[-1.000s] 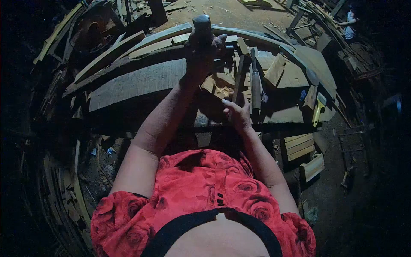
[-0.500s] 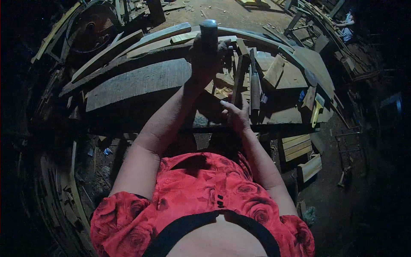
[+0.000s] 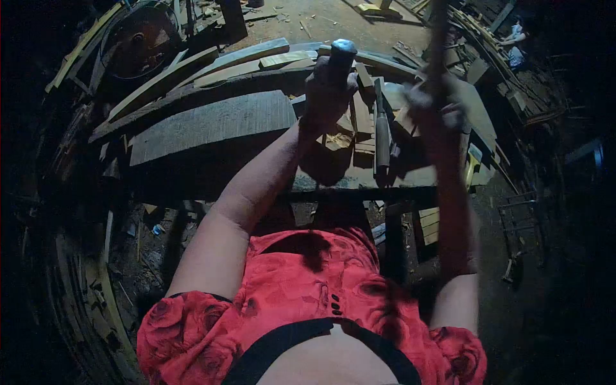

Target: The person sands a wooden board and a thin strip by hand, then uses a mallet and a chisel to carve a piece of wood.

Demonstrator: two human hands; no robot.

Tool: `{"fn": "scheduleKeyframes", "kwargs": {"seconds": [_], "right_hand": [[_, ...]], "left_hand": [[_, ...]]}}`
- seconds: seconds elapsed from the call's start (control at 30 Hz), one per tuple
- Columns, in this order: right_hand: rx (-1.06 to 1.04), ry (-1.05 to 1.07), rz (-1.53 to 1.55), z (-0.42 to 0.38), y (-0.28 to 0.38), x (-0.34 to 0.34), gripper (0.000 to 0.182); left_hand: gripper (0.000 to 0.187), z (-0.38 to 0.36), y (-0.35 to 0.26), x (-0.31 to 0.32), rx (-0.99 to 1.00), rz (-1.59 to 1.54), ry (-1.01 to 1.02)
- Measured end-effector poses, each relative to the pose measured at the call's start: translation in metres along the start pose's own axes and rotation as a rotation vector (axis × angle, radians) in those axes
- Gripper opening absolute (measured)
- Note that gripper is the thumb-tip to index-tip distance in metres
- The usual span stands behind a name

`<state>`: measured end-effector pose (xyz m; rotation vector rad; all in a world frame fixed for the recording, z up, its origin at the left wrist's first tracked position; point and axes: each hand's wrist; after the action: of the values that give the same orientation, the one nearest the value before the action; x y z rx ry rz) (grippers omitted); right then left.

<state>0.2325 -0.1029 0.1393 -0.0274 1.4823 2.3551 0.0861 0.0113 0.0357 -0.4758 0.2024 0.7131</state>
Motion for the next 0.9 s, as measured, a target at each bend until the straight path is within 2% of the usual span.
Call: {"fn": "scheduleKeyframes", "kwargs": {"seconds": [0.07,0.13,0.17,0.23,0.27,0.3,0.37,0.4,0.43,0.5,0.53,0.57,0.63,0.67,0.7,0.77,0.83,0.87,0.9], "right_hand": [[0.012,-0.055,-0.105,0.016,0.036,-0.007,0.031],[-0.283,-0.042,-0.388,0.023,0.051,-0.008,0.027],[-0.288,-0.044,-0.390,0.023,0.052,-0.005,0.027],[-0.263,0.423,-0.739,0.021,0.049,-0.001,0.036],[-0.212,0.504,-0.691,0.037,0.040,-0.011,0.045],[-0.358,0.547,-0.790,0.052,0.043,-0.013,0.045],[-0.597,0.450,-0.575,0.058,0.068,-0.017,0.044],[-0.312,0.349,-0.448,0.062,0.064,-0.020,0.042],[-0.311,0.351,-0.450,0.061,0.058,-0.018,0.042],[-1.095,0.149,-0.855,0.056,0.035,-0.008,0.039],[-0.687,0.284,-0.894,0.045,0.022,0.005,0.033],[-0.690,0.282,-0.892,0.045,0.020,-0.001,0.033],[-0.325,0.486,-0.784,0.044,0.035,-0.009,0.033],[-0.451,0.398,-0.850,0.053,0.040,-0.008,0.038],[-0.887,0.319,-0.970,0.051,0.057,-0.008,0.047],[-0.455,0.105,-0.709,0.069,0.036,-0.005,0.050],[-0.880,0.173,-0.704,0.048,0.017,0.005,0.050],[-0.221,0.485,-0.940,0.038,0.011,0.008,0.049],[-0.304,0.496,-0.309,0.031,0.005,0.012,0.049]], "left_hand": [[0.032,0.005,-0.006,-0.005,-0.019,0.028,0.026],[0.032,0.003,-0.007,-0.003,-0.060,-0.005,0.070],[0.032,0.001,-0.007,-0.001,-0.103,-0.031,0.123],[0.031,0.008,-0.011,-0.005,-0.052,0.052,0.110],[0.030,0.011,-0.012,-0.007,-0.002,0.136,0.104],[0.030,0.011,-0.008,-0.006,0.005,0.136,0.103],[0.029,0.005,-0.003,-0.006,-0.030,0.075,0.116],[0.027,0.005,-0.006,-0.008,-0.134,-0.033,0.121],[0.027,0.003,-0.006,-0.006,-0.137,-0.035,0.120],[0.027,0.001,-0.001,-0.003,-0.095,-0.118,0.130],[0.027,0.004,-0.002,-0.004,-0.092,-0.116,0.125],[0.026,0.006,-0.004,-0.004,-0.030,-0.018,0.091],[0.025,0.006,-0.003,-0.003,0.039,0.079,0.064],[0.027,0.004,-0.001,-0.001,-0.021,0.014,0.078],[0.029,0.001,-0.001,-0.002,-0.082,-0.052,0.094],[0.030,0.001,-0.001,-0.004,-0.054,-0.022,0.096],[0.029,0.004,0.001,-0.002,0.031,0.108,0.051],[0.029,0.005,0.003,0.000,0.036,0.105,0.051],[0.025,0.007,0.005,0.000,0.037,0.111,0.008]]}}
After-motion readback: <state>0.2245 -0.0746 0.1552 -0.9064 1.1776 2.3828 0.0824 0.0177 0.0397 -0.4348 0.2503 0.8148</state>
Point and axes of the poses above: each hand's wrist, its own z-axis towards the middle knuckle, its own x-axis out of the palm, y = z × x, and after that the axes turned 15 degrees about z, right-handed
